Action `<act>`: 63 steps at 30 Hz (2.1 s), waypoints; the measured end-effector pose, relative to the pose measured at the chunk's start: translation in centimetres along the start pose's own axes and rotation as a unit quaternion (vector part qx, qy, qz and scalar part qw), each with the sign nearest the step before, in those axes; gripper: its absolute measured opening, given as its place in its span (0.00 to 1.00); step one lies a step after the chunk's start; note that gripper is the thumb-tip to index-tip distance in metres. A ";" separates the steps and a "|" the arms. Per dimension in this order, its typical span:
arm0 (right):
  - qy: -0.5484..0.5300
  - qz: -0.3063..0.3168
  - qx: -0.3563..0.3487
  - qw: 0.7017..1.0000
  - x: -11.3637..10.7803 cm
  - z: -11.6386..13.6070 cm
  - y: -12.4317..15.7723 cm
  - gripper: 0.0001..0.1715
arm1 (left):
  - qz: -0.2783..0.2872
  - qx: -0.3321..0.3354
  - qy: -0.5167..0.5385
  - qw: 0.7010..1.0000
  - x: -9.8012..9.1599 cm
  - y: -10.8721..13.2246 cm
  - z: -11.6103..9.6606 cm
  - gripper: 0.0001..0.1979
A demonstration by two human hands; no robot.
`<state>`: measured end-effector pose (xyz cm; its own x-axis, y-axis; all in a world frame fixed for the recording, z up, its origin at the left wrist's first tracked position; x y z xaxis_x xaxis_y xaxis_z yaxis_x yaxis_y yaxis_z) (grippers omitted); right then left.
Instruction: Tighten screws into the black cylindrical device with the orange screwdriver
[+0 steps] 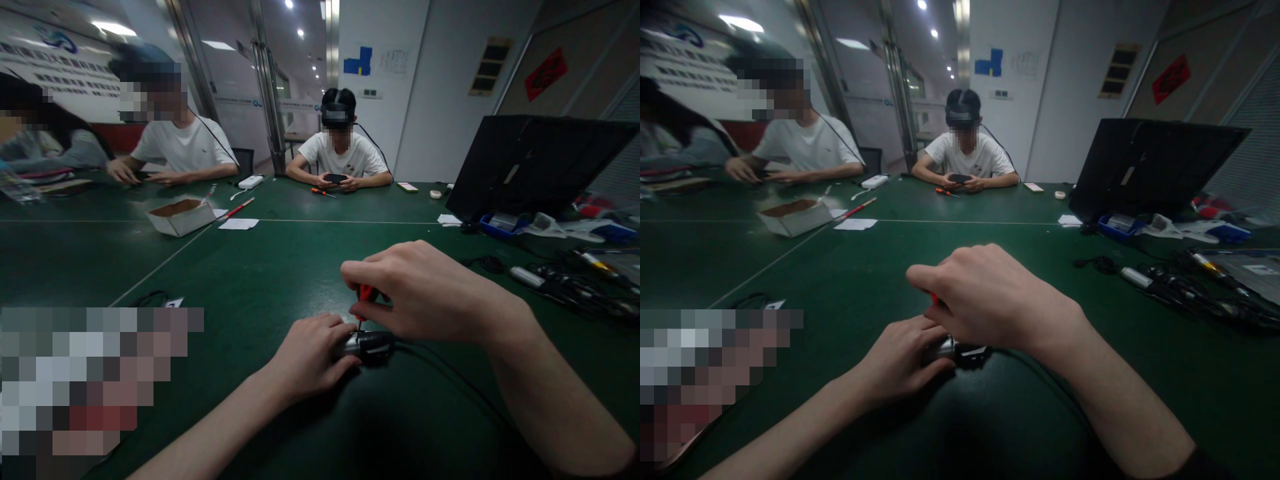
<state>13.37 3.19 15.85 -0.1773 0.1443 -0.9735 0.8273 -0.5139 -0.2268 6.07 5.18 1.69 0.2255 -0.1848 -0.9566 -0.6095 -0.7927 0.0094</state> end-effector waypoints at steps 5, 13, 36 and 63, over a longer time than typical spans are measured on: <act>0.030 -0.017 0.019 0.999 0.0 -0.8 0.0 0.10 | 0.017 -0.021 -0.012 1.000 0.2 0.0 0.2 0.13; 0.025 0.001 0.018 1.000 0.4 -0.8 -0.1 0.09 | 0.031 -0.020 -0.014 0.999 0.5 0.0 0.1 0.10; 0.004 -0.019 0.028 0.999 0.8 0.2 2.5 0.12 | 0.016 0.009 -0.058 0.998 0.9 0.1 -0.6 0.12; -0.068 -0.430 0.025 0.900 4.9 1.3 7.3 0.37 | 0.016 0.097 -0.089 0.991 0.8 0.7 -2.1 0.15</act>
<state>17.80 -0.94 9.37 -0.8073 0.4031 -0.4311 0.3283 -0.3002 -0.8956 7.45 3.28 1.51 0.0766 -0.0895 -0.9930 -0.7525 -0.6586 0.0013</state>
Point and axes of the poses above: each hand's wrist, its own y-axis away from the middle knuckle, its own x-axis out of the palm, z = x × y, the point moved 8 cm from there along -y, towards the middle knuckle, and after that the axes turned 10 degrees about -x, right-handed, at the moved point
